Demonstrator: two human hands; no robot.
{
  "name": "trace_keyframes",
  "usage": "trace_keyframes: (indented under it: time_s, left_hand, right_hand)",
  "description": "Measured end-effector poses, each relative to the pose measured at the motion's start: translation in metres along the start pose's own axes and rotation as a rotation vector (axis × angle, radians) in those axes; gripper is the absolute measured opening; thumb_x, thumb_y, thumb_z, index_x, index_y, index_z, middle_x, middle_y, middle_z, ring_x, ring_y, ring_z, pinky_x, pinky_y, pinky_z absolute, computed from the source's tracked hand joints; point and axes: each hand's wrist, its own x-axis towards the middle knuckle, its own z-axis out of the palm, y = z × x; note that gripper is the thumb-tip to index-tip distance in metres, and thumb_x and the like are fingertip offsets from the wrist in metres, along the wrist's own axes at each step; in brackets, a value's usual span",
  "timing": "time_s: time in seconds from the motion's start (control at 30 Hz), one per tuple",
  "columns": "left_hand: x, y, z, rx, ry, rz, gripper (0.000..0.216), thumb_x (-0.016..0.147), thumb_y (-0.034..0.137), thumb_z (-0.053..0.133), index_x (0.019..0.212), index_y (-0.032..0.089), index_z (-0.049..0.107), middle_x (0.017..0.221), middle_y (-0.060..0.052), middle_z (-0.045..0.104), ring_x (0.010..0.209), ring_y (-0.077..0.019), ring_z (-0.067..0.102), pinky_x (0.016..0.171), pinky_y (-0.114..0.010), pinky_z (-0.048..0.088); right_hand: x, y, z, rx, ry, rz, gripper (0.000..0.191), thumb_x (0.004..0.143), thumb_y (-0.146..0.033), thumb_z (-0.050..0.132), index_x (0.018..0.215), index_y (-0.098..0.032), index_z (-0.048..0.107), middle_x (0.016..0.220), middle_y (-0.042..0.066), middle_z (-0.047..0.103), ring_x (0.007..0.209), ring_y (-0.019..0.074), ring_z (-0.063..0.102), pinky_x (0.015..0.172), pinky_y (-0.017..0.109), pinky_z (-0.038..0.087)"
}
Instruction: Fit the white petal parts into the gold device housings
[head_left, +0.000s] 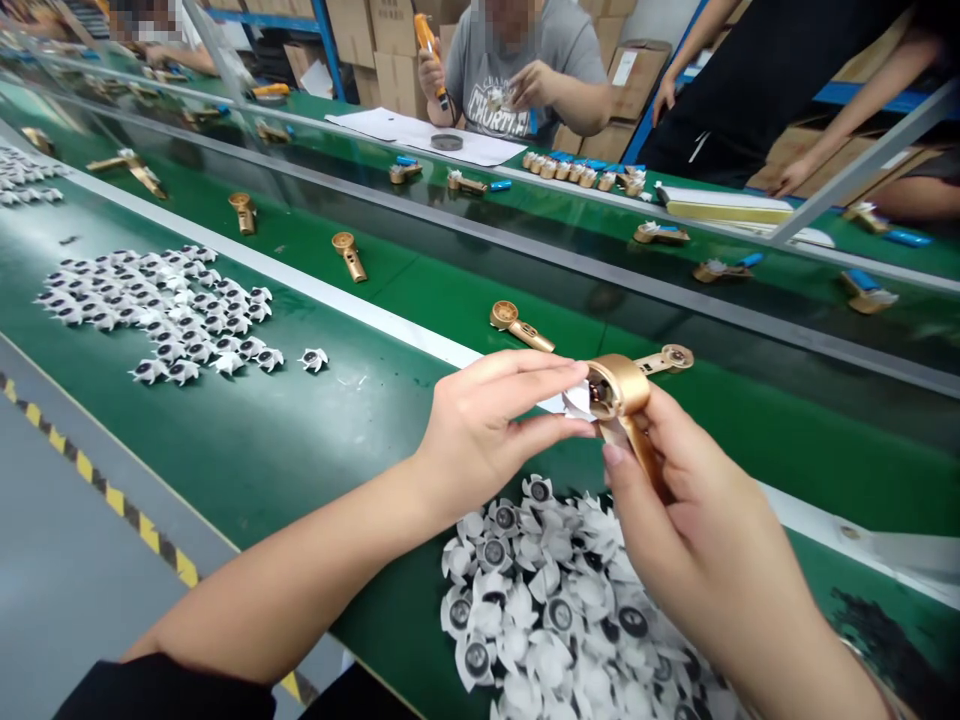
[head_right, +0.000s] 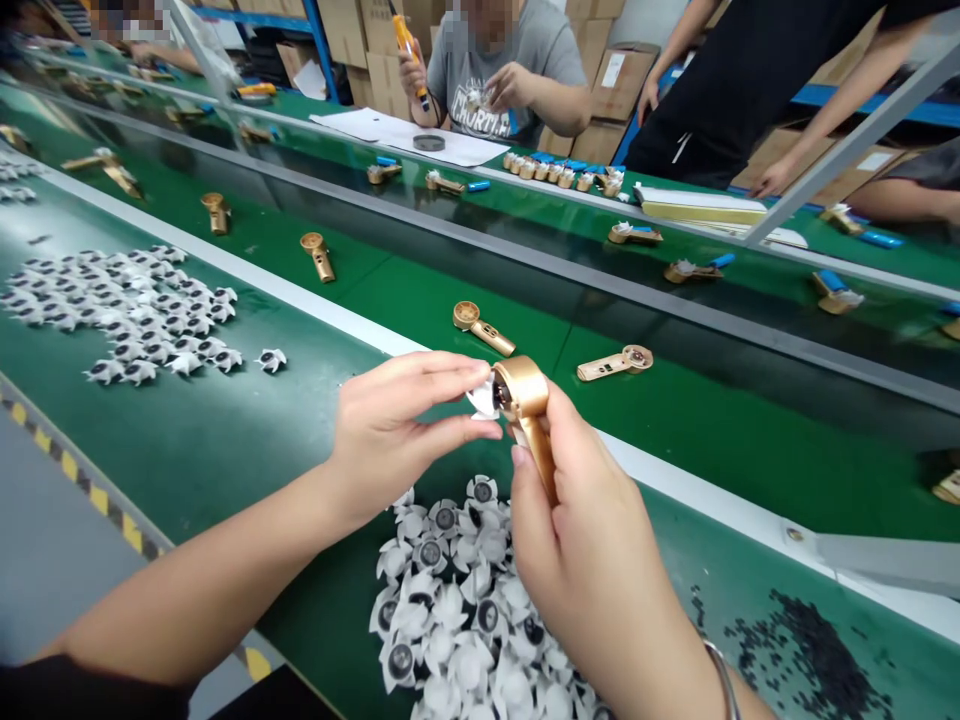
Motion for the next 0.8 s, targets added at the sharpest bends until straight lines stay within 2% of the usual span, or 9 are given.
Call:
trace_keyframes:
  time_s: [0.13,0.23,0.33,0.4,0.47,0.53,0.6,0.7,0.8]
  left_hand:
    - [-0.003,0.002,0.002,-0.12,0.004,-0.166,0.038,0.071,0.019,0.089,0.107,0.021,0.08,0.107,-0.007,0.08,0.095,-0.0169,0.076,0.087,-0.028,0.065]
    - [-0.004,0.009,0.004,-0.418,0.007,-0.538,0.036,0.067,0.019,0.091,0.102,0.024,0.081,0.105,-0.004,0.08,0.089,-0.0172,0.077,0.082,-0.029,0.067]
    - [-0.003,0.016,0.008,-0.713,-0.049,-0.944,0.037,0.063,0.018,0.093,0.099,0.02,0.082,0.093,-0.004,0.081,0.085,-0.0196,0.078,0.086,-0.033,0.066]
    - [-0.001,0.015,0.012,-0.775,-0.102,-1.086,0.043,0.062,0.018,0.093,0.103,0.013,0.08,0.092,-0.007,0.081,0.091,-0.0228,0.078,0.093,-0.035,0.063]
    - [0.0,0.01,0.013,-0.761,-0.154,-1.153,0.061,0.061,0.018,0.094,0.118,0.01,0.075,0.097,-0.011,0.081,0.093,-0.0239,0.078,0.094,-0.037,0.062]
    - [0.004,0.002,0.006,-0.691,-0.242,-1.155,0.09,0.059,0.017,0.094,0.142,0.014,0.059,0.103,-0.012,0.079,0.088,-0.0226,0.078,0.087,-0.037,0.064]
    - [0.009,-0.004,-0.011,-0.531,-0.378,-1.049,0.105,0.059,0.015,0.093,0.153,0.022,0.045,0.112,-0.013,0.077,0.082,-0.0203,0.077,0.078,-0.034,0.065]
    - [0.014,-0.005,-0.051,-0.142,-0.714,-0.706,0.063,0.074,0.019,0.082,0.135,0.027,0.066,0.117,-0.011,0.073,0.084,-0.0175,0.072,0.066,-0.023,0.061]
    - [0.002,-0.001,-0.081,0.069,-1.186,-0.581,0.064,0.082,0.016,0.068,0.142,0.039,0.059,0.142,-0.009,0.062,0.115,-0.0244,0.068,0.069,-0.02,0.06]
  right_hand:
    - [-0.002,0.001,0.004,-0.226,0.06,-0.102,0.04,0.099,-0.021,0.048,0.139,-0.02,0.05,0.102,0.012,0.068,0.077,0.0228,0.067,0.049,0.03,0.05]
    - [-0.006,0.007,0.009,-0.361,0.104,-0.181,0.048,0.097,-0.016,0.046,0.145,-0.015,0.044,0.111,0.018,0.067,0.088,0.0272,0.069,0.056,0.034,0.055]
    - [-0.013,0.012,0.011,-0.423,0.073,-0.248,0.062,0.095,-0.012,0.044,0.155,-0.011,0.029,0.114,0.019,0.065,0.094,0.0285,0.068,0.063,0.036,0.058]
    - [-0.018,0.015,0.01,-0.428,0.033,-0.287,0.069,0.094,-0.01,0.043,0.16,-0.01,0.02,0.118,0.02,0.064,0.098,0.0286,0.066,0.067,0.037,0.059]
    - [-0.022,0.02,0.006,-0.395,-0.03,-0.289,0.071,0.095,-0.009,0.042,0.161,-0.012,0.016,0.124,0.02,0.062,0.101,0.0279,0.066,0.072,0.037,0.059]
    - [-0.022,0.035,-0.001,-0.366,-0.113,-0.247,0.068,0.097,-0.011,0.04,0.161,-0.014,0.018,0.123,0.018,0.061,0.099,0.0268,0.066,0.076,0.038,0.059]
    - [-0.018,0.065,-0.01,-0.416,-0.127,-0.144,0.06,0.1,-0.017,0.038,0.159,-0.012,0.026,0.114,0.018,0.062,0.09,0.0272,0.067,0.072,0.038,0.056]
    - [-0.007,0.134,-0.026,-0.639,0.064,0.085,0.059,0.101,-0.031,0.04,0.152,-0.001,0.038,0.106,0.025,0.062,0.077,0.0307,0.064,0.059,0.041,0.049]
    - [0.003,0.202,-0.039,-0.753,0.149,0.249,0.059,0.097,-0.034,0.042,0.139,0.006,0.049,0.097,0.028,0.063,0.068,0.0297,0.06,0.056,0.042,0.045]
